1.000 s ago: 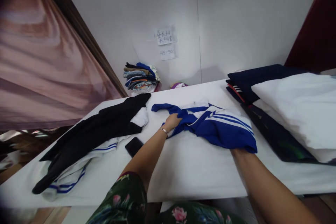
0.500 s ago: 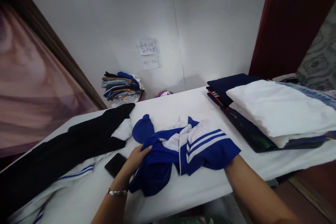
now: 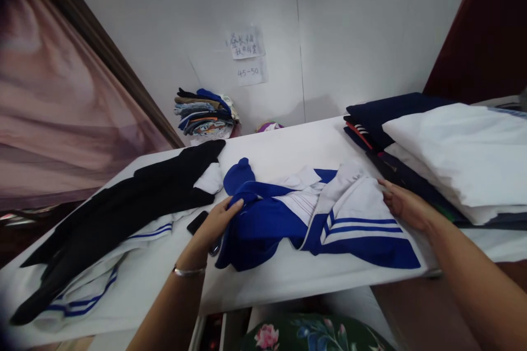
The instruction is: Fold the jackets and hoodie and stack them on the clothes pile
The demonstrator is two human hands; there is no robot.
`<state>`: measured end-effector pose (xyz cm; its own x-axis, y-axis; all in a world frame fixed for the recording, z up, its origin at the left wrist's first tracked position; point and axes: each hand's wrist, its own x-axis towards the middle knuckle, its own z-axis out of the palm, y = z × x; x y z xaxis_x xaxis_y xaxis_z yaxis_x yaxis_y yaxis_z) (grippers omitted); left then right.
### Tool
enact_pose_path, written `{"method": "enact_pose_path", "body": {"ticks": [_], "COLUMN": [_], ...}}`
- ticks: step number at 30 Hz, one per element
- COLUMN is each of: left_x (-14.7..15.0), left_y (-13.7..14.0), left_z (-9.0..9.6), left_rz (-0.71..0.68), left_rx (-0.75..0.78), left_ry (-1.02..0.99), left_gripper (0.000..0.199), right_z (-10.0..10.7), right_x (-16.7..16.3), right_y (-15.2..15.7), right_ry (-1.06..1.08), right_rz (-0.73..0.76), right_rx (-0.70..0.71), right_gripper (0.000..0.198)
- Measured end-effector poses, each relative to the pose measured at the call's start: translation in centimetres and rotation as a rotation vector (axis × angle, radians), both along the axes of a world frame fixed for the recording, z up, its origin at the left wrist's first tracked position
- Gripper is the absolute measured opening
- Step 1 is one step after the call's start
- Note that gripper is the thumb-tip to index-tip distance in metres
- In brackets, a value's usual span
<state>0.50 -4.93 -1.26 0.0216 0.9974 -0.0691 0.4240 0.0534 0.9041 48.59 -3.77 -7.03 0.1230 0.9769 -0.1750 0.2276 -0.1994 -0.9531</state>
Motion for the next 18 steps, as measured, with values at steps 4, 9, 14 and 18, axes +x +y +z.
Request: {"method": "enact_pose_path", "body": {"ticks": [4, 9, 14, 18], "left_x": [-0.3, 1.9, 5.5, 6.9], "left_y": [5.1, 11.2, 12.8, 13.0], "left_z": [0.6, -0.2, -1.9, -2.3], "left_rz": [0.156, -0.051, -0.275, -0.437], "left_rx": [0.014, -0.063, -0.237, -0.340], "left_ry": [0.141, 0.315, 0.252, 0.271], "left_gripper": [0.056, 0.025, 0.022, 0.033], "right_z": [0.3, 0.0, -1.1, -1.2], "right_x": [0.0, -1.4, -1.3, -1.5], "right_y": [0.3, 0.2, -0.1, -0.1], "right_ry": [0.306, 0.181, 0.251, 0.241], "right_rz": [-0.188, -0.295, -0.300, -0.337], "right_rx": [-0.253, -0.259, -0.226, -0.205], "right_gripper": [0.050, 0.055, 0.046, 0.037]}}
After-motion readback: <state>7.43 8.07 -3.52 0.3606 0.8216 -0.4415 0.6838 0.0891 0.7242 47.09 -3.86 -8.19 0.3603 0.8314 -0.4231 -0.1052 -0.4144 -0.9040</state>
